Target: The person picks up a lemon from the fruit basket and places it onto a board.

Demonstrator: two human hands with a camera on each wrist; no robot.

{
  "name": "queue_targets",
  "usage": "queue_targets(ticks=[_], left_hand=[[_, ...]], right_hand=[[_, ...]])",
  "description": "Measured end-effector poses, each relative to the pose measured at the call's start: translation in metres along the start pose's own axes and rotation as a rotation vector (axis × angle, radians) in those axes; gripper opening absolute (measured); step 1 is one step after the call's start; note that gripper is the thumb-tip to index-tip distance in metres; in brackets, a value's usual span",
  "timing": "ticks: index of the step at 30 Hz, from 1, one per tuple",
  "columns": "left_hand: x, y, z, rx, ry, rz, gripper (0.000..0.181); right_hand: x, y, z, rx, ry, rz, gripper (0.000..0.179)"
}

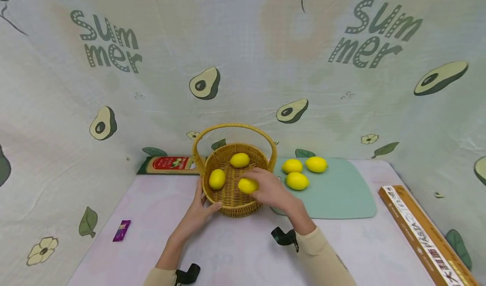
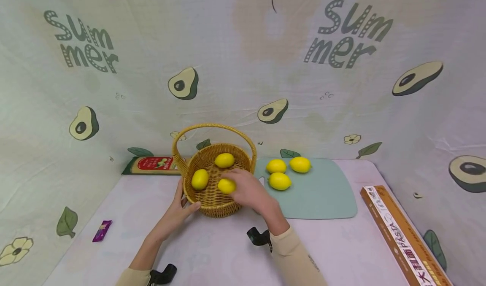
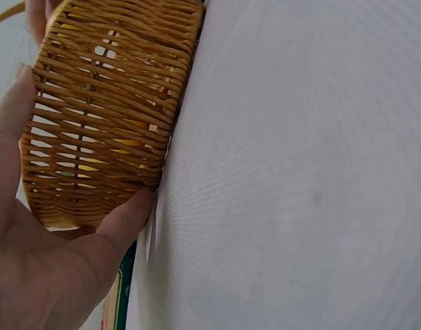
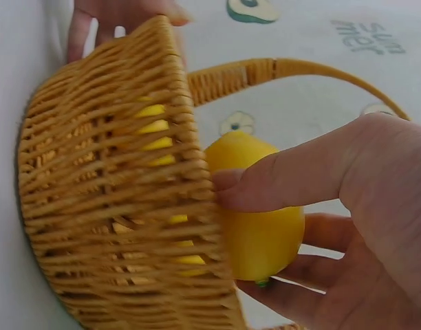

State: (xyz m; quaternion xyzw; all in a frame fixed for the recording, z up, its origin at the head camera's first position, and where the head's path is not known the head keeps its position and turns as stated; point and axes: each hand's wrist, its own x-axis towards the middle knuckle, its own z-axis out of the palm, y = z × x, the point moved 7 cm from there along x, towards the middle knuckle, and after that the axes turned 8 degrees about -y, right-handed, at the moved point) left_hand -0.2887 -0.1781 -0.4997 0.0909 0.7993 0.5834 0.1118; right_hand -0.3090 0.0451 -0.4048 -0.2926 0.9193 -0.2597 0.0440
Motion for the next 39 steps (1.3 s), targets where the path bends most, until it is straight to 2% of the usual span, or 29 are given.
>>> queue_targets(ticks=[7, 11, 19, 23, 27, 32, 39], left_hand=[[-0.001, -0.002, -0.002, 0.002, -0.004, -0.010, 0.107], [-0.001, -0.004, -0.003, -0.003, -0.005, -0.018, 0.106], [-0.003, -0.007, -0.002, 0.003, -0.008, -0.050, 0.109], [-0.003, -0.006, -0.001, 0.010, -0.004, -0.046, 0.109], [-0.003, -0.006, -0.002, 0.014, 0.001, -0.040, 0.109], [-0.002, -0.005, -0.001, 0.015, -0.002, -0.027, 0.107], [-0.001, -0.003, 0.001, 0.009, -0.008, -0.014, 0.106]], right_hand=[[-0.017, 0.009, -0.016, 0.021, 0.033, 0.035, 0.059], [-0.025, 0.018, -0.023, 0.003, 0.070, 0.038, 0.057], [-0.042, 0.038, -0.039, 0.048, 0.104, 0.069, 0.053], [-0.051, 0.053, -0.049, 0.073, 0.123, 0.091, 0.053], [-0.060, 0.071, -0.061, 0.070, 0.141, 0.146, 0.053], [-0.071, 0.093, -0.074, 0.037, 0.160, 0.216, 0.054], [-0.081, 0.120, -0.084, 0.002, 0.188, 0.250, 0.056]])
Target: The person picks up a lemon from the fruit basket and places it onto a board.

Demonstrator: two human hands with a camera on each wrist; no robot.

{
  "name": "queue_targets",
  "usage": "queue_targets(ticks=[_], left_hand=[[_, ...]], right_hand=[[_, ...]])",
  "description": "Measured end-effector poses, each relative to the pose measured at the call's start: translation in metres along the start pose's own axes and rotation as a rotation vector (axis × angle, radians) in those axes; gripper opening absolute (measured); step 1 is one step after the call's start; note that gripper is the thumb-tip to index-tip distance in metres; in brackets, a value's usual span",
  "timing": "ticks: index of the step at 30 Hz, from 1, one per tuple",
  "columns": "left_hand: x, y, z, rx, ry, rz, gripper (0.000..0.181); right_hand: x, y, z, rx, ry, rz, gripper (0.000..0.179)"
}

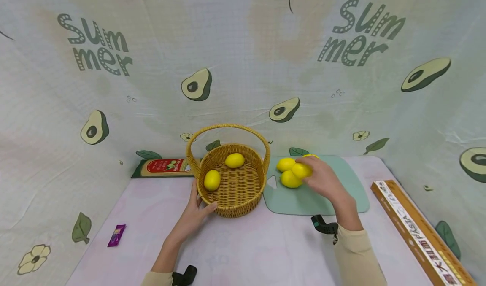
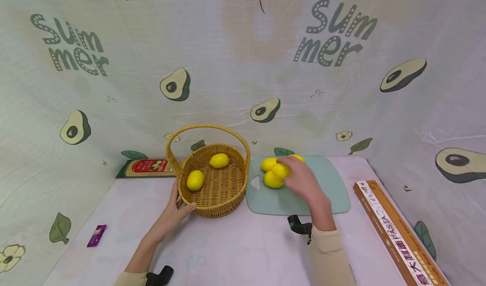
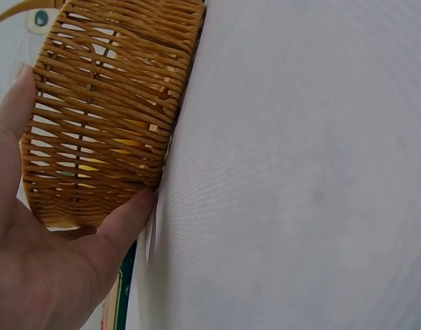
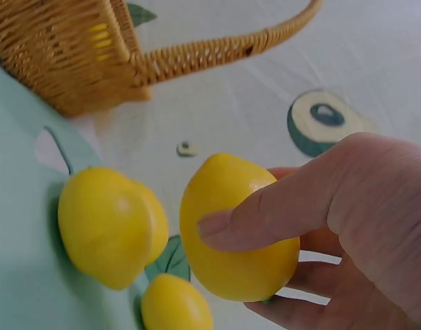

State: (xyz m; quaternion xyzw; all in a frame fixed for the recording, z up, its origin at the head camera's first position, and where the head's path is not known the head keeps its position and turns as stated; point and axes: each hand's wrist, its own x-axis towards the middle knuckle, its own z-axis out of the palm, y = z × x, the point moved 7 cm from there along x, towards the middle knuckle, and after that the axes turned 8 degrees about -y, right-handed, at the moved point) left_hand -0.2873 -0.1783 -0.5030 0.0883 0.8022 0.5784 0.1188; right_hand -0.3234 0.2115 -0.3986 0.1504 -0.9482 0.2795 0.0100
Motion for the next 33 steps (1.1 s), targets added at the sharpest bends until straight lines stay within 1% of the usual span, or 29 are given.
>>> queue_targets(ticks=[8, 18, 24, 33], left_hand=[[0.001, -0.001, 0.000, 0.001, 0.003, 0.006, 0.106], [0.001, 0.001, -0.001, 0.002, 0.008, 0.010, 0.108], [0.000, -0.001, 0.000, -0.009, -0.001, 0.003, 0.107], [0.002, -0.001, -0.001, -0.011, -0.006, 0.006, 0.107]], right_hand=[[-0.002, 0.033, 0.001, 0.001, 0.003, 0.067, 0.051], [0.000, 0.064, 0.016, 0.027, -0.027, 0.115, 0.052], [-0.001, 0.073, 0.023, 0.054, -0.037, 0.130, 0.060], [0.001, 0.076, 0.025, 0.029, -0.043, 0.132, 0.062]])
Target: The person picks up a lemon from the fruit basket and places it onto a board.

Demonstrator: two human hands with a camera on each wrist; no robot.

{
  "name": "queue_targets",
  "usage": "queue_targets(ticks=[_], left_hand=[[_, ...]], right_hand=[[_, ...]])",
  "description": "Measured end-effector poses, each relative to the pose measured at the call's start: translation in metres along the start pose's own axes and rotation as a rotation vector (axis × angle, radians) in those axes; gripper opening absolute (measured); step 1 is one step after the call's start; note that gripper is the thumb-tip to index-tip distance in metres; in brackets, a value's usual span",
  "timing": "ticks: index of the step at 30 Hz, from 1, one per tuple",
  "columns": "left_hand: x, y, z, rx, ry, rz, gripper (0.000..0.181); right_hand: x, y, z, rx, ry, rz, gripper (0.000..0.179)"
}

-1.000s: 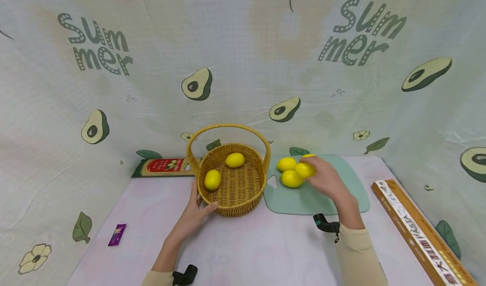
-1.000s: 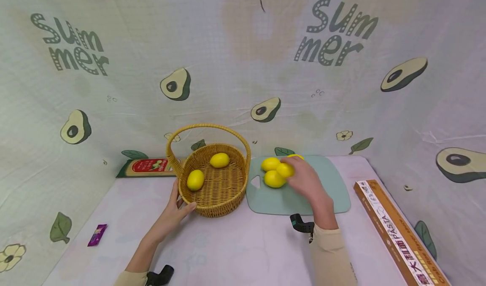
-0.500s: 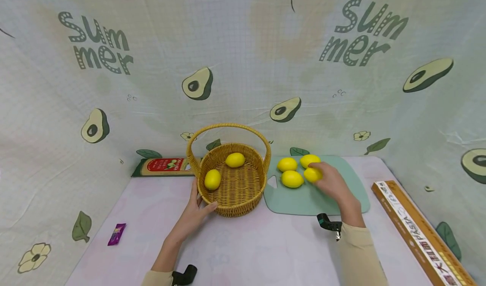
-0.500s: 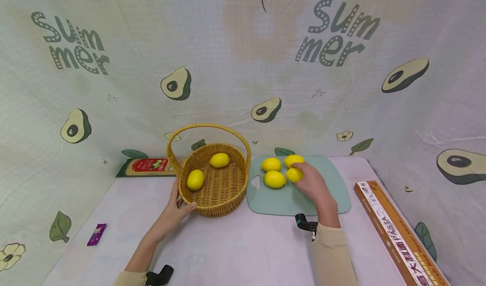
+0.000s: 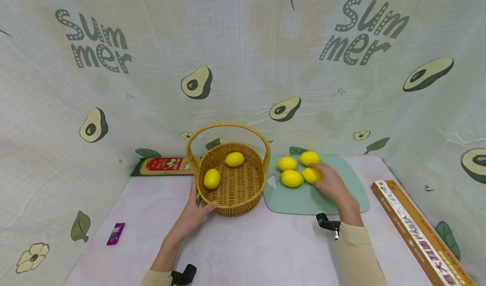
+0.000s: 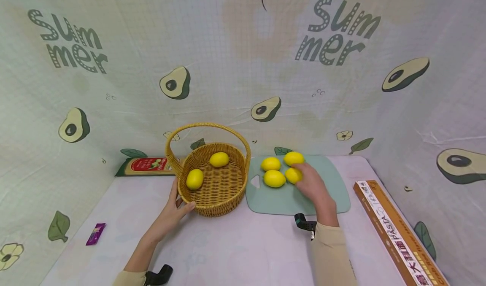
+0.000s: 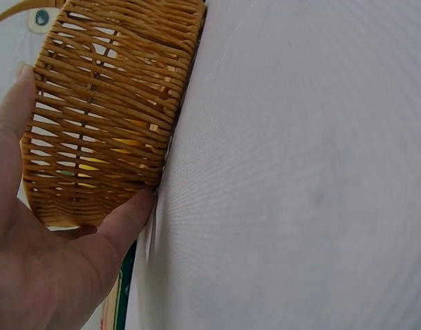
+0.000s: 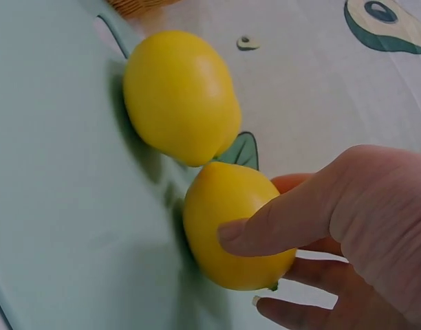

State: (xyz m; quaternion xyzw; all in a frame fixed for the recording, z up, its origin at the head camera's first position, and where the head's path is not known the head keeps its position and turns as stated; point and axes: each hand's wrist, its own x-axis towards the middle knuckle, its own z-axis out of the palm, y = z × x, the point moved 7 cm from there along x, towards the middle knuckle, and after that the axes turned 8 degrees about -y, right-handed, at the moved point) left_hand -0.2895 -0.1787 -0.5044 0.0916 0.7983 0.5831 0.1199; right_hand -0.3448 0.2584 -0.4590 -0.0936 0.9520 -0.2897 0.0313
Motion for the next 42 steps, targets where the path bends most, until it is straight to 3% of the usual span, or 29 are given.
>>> queue_targets(ticks=[19, 26, 35, 42], left_hand=[[0.000, -0.004, -0.001, 0.007, 0.006, 0.008, 0.106], [0.001, -0.003, -0.001, 0.006, 0.006, 0.019, 0.106], [0.002, -0.002, -0.002, 0.020, 0.016, 0.017, 0.107], [0.002, 0.000, -0.002, 0.020, 0.012, 0.026, 0.105]], right_hand=[[-0.005, -0.003, -0.013, 0.003, -0.001, 0.021, 0.055], [-0.010, -0.009, -0.023, 0.049, 0.007, 0.037, 0.055], [-0.015, -0.029, -0.031, 0.068, 0.000, 0.024, 0.054], [-0.019, -0.060, -0.031, 0.085, -0.034, -0.062, 0.055]])
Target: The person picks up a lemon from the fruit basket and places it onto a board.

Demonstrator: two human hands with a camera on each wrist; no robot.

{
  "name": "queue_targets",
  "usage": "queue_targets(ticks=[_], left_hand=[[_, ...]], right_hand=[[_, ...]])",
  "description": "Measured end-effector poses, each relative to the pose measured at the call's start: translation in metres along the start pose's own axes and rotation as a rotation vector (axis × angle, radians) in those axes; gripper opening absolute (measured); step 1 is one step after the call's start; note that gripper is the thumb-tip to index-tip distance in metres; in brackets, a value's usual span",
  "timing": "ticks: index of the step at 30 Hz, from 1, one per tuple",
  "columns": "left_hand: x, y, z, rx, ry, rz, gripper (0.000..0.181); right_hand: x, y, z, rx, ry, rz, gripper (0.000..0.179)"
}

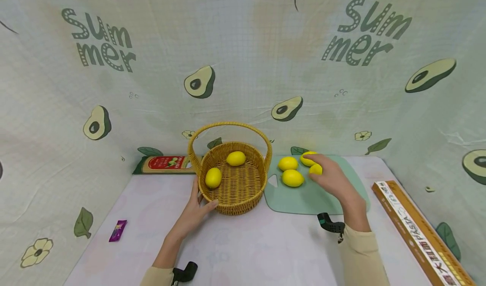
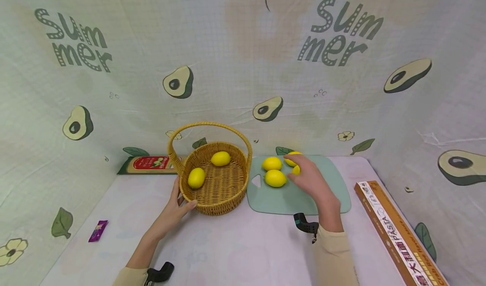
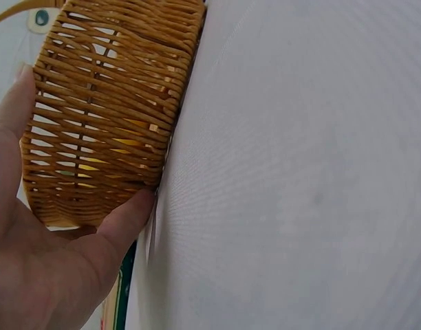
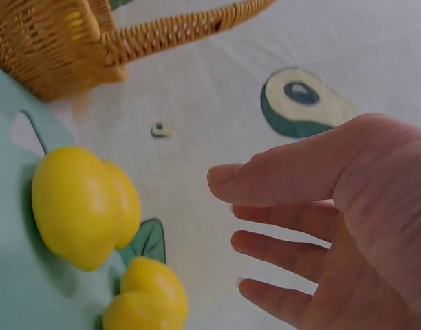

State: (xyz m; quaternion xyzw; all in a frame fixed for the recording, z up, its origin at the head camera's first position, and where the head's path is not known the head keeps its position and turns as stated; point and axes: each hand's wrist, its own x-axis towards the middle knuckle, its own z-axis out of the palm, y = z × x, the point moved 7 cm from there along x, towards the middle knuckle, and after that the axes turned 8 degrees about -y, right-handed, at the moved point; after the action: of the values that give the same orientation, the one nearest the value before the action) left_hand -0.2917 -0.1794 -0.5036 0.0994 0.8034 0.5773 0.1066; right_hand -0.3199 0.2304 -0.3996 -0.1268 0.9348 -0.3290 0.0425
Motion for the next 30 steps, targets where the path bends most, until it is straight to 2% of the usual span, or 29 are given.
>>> queue_targets(ticks=[8, 14, 18, 25, 30], left_hand=[[-0.002, -0.001, -0.001, -0.015, -0.003, -0.013, 0.107], [0.000, -0.001, -0.001, -0.026, -0.003, 0.000, 0.106], [-0.001, 0.000, -0.001, -0.027, -0.001, -0.013, 0.106], [-0.001, 0.001, -0.001, -0.025, -0.001, -0.009, 0.107], [-0.002, -0.001, -0.002, -0.025, 0.002, -0.006, 0.106]], right_hand=[[0.001, -0.038, 0.011, -0.031, -0.039, -0.109, 0.054], [0.001, -0.059, 0.023, 0.015, -0.066, -0.163, 0.050], [0.001, -0.073, 0.032, 0.037, -0.085, -0.217, 0.050], [0.008, -0.094, 0.052, -0.031, -0.118, -0.266, 0.052], [0.017, -0.109, 0.072, -0.009, -0.148, -0.317, 0.050]])
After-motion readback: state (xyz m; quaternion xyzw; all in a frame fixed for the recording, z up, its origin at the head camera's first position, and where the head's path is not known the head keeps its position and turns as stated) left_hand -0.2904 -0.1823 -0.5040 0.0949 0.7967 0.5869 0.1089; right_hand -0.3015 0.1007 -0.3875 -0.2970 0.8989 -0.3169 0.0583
